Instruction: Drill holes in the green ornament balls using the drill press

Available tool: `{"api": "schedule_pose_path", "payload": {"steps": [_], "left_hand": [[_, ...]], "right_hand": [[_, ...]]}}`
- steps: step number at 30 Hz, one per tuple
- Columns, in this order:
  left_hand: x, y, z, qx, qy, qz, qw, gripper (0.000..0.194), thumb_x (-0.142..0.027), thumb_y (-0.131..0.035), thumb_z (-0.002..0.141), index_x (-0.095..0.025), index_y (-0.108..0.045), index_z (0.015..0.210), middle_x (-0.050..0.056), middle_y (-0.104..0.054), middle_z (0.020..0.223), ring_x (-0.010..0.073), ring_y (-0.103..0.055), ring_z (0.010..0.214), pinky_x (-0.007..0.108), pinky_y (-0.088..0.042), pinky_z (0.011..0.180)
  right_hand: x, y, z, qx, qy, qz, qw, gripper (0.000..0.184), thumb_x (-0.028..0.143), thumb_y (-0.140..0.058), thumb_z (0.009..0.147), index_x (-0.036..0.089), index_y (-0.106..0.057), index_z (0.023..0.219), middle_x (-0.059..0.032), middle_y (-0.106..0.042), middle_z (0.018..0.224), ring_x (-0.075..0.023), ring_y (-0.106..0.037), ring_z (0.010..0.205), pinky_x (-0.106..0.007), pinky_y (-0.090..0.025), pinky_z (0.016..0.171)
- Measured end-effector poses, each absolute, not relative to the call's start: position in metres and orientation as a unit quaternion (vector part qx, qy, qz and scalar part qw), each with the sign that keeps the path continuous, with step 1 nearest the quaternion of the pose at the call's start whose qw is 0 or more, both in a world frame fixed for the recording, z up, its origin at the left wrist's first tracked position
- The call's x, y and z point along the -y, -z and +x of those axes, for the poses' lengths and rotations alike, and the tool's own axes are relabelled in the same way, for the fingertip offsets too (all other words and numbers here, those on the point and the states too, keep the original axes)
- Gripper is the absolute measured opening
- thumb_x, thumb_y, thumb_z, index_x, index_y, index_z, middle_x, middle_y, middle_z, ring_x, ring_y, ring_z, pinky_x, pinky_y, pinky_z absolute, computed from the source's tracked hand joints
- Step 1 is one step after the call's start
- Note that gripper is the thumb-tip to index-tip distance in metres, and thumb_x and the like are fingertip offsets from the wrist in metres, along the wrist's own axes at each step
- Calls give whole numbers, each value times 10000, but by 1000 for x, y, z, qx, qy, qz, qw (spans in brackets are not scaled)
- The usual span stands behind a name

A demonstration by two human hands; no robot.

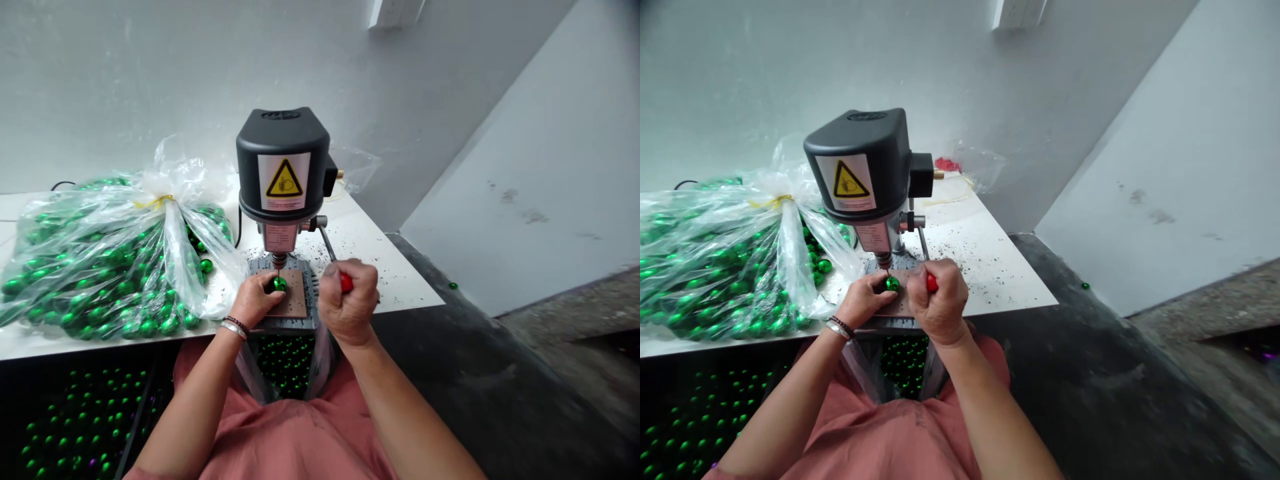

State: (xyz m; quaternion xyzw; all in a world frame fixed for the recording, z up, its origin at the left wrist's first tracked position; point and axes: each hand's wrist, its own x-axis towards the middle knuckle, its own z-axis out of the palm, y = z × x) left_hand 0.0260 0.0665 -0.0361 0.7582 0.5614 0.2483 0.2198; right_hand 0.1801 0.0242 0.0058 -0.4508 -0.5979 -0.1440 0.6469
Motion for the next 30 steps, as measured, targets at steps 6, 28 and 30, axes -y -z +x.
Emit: {"api": "schedule_pose_path", "payload": {"steps": [6, 28, 30], "left_hand": [[-66, 32, 32, -554, -236, 775, 192, 208, -248, -587, 673, -178, -610, 868, 26, -653, 824, 156, -581, 767, 253, -430, 702], [-128, 22, -64, -732, -104, 673, 18, 384, -128, -376, 757, -59, -572, 1080, 198, -571, 1125, 266, -504, 1087, 353, -384, 918], [-138, 31, -69, -734, -38, 678, 14, 350, -161, -424, 735, -55, -589, 1025, 223, -573, 1080, 322, -494, 1069, 422, -379, 894]], "right_hand": [[-36, -55, 181, 551, 172, -476, 664, 54, 183, -500, 754, 179, -448, 742, 46, -427, 606, -40, -401, 533, -188, -356, 504], [-77, -120, 187, 541, 21, -532, 651, 237, 303, -467, 781, 160, -373, 617, 74, -315, 539, -11, -285, 518, -171, -281, 513], [-76, -119, 187, 543, 15, -524, 656, 235, 299, -469, 783, 159, -374, 620, 73, -326, 545, -10, -291, 525, -170, -290, 523]]}}
